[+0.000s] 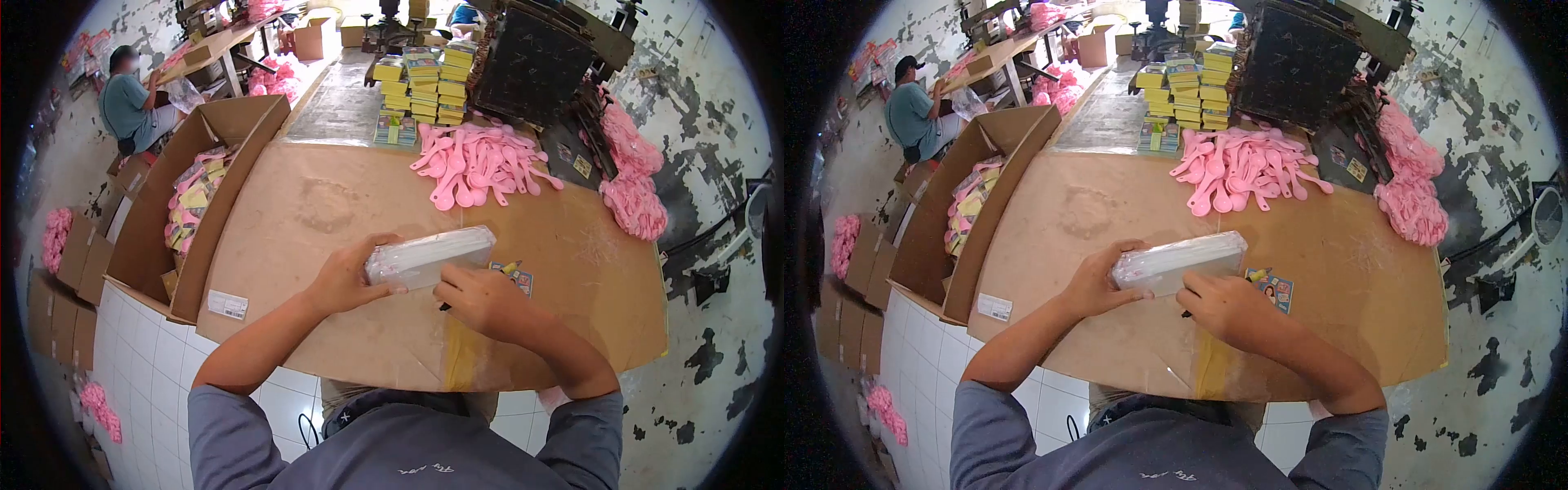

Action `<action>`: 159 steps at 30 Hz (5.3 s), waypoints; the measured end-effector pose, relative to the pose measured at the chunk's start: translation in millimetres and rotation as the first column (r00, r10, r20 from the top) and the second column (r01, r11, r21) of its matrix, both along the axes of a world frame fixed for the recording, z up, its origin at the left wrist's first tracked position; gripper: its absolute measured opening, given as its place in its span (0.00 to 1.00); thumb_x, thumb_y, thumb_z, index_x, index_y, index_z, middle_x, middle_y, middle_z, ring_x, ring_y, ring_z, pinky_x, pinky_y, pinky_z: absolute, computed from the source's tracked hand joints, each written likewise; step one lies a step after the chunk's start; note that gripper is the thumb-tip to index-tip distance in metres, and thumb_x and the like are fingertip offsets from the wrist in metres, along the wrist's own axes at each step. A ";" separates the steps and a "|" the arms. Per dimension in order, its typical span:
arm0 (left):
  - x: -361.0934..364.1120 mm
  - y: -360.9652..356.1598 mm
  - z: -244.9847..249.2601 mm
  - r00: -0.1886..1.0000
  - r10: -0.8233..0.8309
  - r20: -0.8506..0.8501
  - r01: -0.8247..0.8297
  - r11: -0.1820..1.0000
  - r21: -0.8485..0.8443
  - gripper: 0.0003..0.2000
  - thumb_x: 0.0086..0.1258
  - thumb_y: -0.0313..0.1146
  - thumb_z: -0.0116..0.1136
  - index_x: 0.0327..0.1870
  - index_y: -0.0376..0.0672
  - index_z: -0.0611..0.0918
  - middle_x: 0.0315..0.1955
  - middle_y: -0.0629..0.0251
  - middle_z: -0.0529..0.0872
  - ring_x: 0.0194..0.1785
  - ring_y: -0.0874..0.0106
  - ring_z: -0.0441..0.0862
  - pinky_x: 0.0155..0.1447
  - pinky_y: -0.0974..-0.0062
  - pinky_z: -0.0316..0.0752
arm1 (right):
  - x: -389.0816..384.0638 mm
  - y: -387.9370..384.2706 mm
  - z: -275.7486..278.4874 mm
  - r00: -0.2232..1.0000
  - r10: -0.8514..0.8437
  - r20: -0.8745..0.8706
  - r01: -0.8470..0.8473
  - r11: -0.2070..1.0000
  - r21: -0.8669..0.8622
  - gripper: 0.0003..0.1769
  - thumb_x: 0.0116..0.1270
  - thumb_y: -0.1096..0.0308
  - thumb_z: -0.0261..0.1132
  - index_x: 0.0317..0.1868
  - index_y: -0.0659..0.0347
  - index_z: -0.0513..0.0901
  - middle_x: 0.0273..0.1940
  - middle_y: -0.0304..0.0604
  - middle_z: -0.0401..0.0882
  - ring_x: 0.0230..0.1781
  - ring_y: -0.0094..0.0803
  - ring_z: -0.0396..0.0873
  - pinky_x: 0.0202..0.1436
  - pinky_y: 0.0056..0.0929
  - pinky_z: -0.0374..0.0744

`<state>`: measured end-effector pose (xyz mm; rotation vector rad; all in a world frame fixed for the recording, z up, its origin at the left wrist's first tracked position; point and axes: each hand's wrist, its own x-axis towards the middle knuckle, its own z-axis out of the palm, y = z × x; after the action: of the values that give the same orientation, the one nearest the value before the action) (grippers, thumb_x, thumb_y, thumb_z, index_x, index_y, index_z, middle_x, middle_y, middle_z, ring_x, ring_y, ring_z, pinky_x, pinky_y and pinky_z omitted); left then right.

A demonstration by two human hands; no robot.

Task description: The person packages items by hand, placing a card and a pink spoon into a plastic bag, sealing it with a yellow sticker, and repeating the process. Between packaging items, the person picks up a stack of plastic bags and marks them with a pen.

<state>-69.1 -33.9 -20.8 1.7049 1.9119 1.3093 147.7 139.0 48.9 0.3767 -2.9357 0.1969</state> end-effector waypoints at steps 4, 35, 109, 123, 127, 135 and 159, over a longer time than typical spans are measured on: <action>1.4 1.5 -2.1 1.000 0.007 0.013 -0.007 1.000 -0.002 0.37 0.56 0.38 0.83 0.66 0.38 0.75 0.56 0.53 0.87 0.55 0.61 0.87 0.58 0.66 0.82 | 15.1 3.6 18.4 0.997 -0.071 -0.041 0.060 0.969 -0.240 0.09 0.66 0.73 0.67 0.44 0.64 0.77 0.40 0.45 0.74 0.40 0.41 0.81 0.43 0.38 0.80; 7.6 3.7 5.2 0.993 0.087 -0.074 -0.079 0.992 0.099 0.29 0.60 0.32 0.77 0.63 0.40 0.78 0.56 0.55 0.83 0.49 0.62 0.82 0.52 0.67 0.78 | 32.4 58.8 56.0 0.810 -0.524 -0.265 0.220 0.689 -0.690 0.10 0.76 0.72 0.63 0.54 0.62 0.81 0.43 0.37 0.78 0.46 0.27 0.79 0.53 0.29 0.78; 4.5 6.3 10.6 0.997 0.071 -0.015 -0.071 0.997 0.012 0.28 0.64 0.34 0.75 0.64 0.41 0.76 0.57 0.53 0.81 0.54 0.58 0.84 0.50 0.66 0.83 | -203.8 352.3 251.5 0.300 -0.503 -0.810 0.284 0.858 -0.428 0.11 0.67 0.60 0.73 0.41 0.57 0.93 0.36 0.42 0.93 0.39 0.34 0.91 0.51 0.33 0.84; 6.6 7.2 13.6 0.994 0.089 0.056 -0.087 0.996 -0.036 0.27 0.64 0.34 0.74 0.63 0.40 0.77 0.56 0.52 0.81 0.55 0.57 0.85 0.50 0.66 0.83 | -199.3 358.7 248.3 0.347 -0.419 -0.839 0.520 0.830 -0.200 0.16 0.64 0.61 0.75 0.51 0.52 0.92 0.50 0.47 0.91 0.51 0.49 0.88 0.62 0.40 0.81; 5.2 7.7 11.6 0.997 0.079 0.011 -0.079 0.997 -0.005 0.27 0.64 0.33 0.74 0.63 0.40 0.77 0.56 0.51 0.81 0.56 0.56 0.84 0.57 0.64 0.81 | -199.1 361.8 247.9 0.340 -0.408 -0.847 0.535 0.825 -0.182 0.16 0.64 0.62 0.75 0.52 0.52 0.91 0.51 0.48 0.90 0.52 0.52 0.87 0.63 0.42 0.81; 5.4 6.9 11.5 0.997 0.071 0.034 -0.070 0.997 -0.010 0.28 0.64 0.33 0.75 0.63 0.40 0.77 0.57 0.51 0.81 0.57 0.55 0.83 0.57 0.63 0.80 | -188.9 334.6 244.4 0.193 -0.383 -0.903 0.584 0.785 -0.208 0.17 0.67 0.60 0.73 0.54 0.54 0.89 0.50 0.49 0.88 0.51 0.43 0.86 0.59 0.41 0.81; 33.0 8.9 7.4 0.976 0.076 -0.204 -0.050 0.990 0.129 0.32 0.56 0.31 0.79 0.63 0.41 0.76 0.56 0.54 0.81 0.51 0.56 0.85 0.51 0.63 0.81 | -11.2 4.0 -35.8 0.886 -0.059 -0.459 0.076 0.997 0.019 0.29 0.64 0.68 0.63 0.67 0.58 0.79 0.53 0.44 0.82 0.57 0.39 0.80 0.61 0.39 0.78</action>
<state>-36.1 -25.1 -13.4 1.9251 2.0531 1.3433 136.5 143.0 13.1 0.2782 -2.4797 0.0353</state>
